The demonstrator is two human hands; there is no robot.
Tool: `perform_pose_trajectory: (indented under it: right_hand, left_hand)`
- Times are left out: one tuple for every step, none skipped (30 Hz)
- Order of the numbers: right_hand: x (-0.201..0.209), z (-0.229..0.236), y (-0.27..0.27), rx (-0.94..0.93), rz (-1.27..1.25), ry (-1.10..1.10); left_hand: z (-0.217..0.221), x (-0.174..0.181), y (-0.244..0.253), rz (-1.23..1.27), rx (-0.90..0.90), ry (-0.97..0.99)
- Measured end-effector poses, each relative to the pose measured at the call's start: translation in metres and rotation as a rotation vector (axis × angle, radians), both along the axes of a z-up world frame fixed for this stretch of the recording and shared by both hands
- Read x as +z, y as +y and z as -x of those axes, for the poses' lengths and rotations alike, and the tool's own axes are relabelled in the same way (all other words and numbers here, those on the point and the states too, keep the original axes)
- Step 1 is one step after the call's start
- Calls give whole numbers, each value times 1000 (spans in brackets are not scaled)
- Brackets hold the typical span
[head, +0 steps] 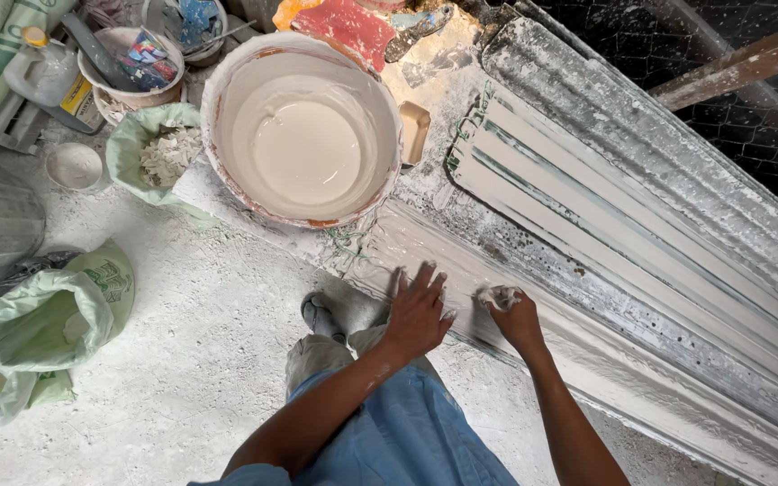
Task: The person retrieves a bundle of white fiberglass strands from a bucket and lays them across a long, grooved metal mold. They then use a small container to pour a white liquid over the strands and spread it evenly with their hands to saturate the material.
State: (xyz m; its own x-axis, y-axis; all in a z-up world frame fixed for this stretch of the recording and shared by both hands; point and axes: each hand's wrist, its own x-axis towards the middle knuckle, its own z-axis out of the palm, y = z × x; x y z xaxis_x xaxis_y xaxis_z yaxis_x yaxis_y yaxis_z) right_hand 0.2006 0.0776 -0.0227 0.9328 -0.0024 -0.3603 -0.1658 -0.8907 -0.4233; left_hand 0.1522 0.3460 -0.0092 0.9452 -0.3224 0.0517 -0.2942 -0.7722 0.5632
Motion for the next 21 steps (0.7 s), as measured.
perform_pose_trajectory:
  right_hand:
    - [10,-3,4,18,-19,-20]
    - [19,-2,13,91,-36,-50]
    - [25,-4,26,164,-54,-81]
    - [29,-7,46,235,-77,-111]
    - [30,-14,70,406,-20,-220]
    - [31,-24,93,577,38,-334]
    - [30,-34,117,626,12,-380]
    - [27,-45,142,678,-12,-427]
    - [24,-56,163,529,-113,-317]
    - [22,-66,180,382,-211,-204]
    - [19,-74,191,375,-206,-281]
    - [15,-80,202,369,-201,-357]
    - [11,-86,210,363,-196,-433]
    - [7,-90,214,367,-206,-415]
    - [2,-94,216,371,-217,-396]
    - [-3,-97,214,376,-224,-376]
    - [-8,-100,214,308,-250,-337]
    - [-14,-104,213,241,-273,-297]
    - [-21,-109,214,174,-296,-256]
    - [-26,-115,214,150,-283,-203]
    - [-31,-122,214,126,-269,-150]
  left_hand:
    - [-2,1,-1,31,18,-18]
    - [-2,1,5,18,72,-63]
    - [-6,-1,16,5,127,-108]
    - [-9,-3,34,-14,179,-153]
    - [-13,-4,51,-57,218,-101]
    - [-19,-5,66,-102,257,-55]
    - [-24,-6,77,-147,244,-4]
    - [-28,-7,86,-191,232,48]
    - [-31,-8,93,-234,221,100]
    - [-33,-9,96,-227,213,57]
    - [-34,-11,98,-220,205,15]
    - [-34,-12,100,-212,198,-26]
    - [-35,-15,102,-208,194,-63]
    - [-35,-17,102,-202,187,-99]
    - [-36,-19,103,-196,179,-135]
    - [-36,-22,101,-184,175,-159]
    - [-38,-25,101,-173,170,-183]
    - [-40,-27,100,-159,167,-206]
    - [-42,-29,100,-175,160,-196]
    - [-45,-31,100,-192,152,-188]
    - [-49,-32,100,-208,145,-179]
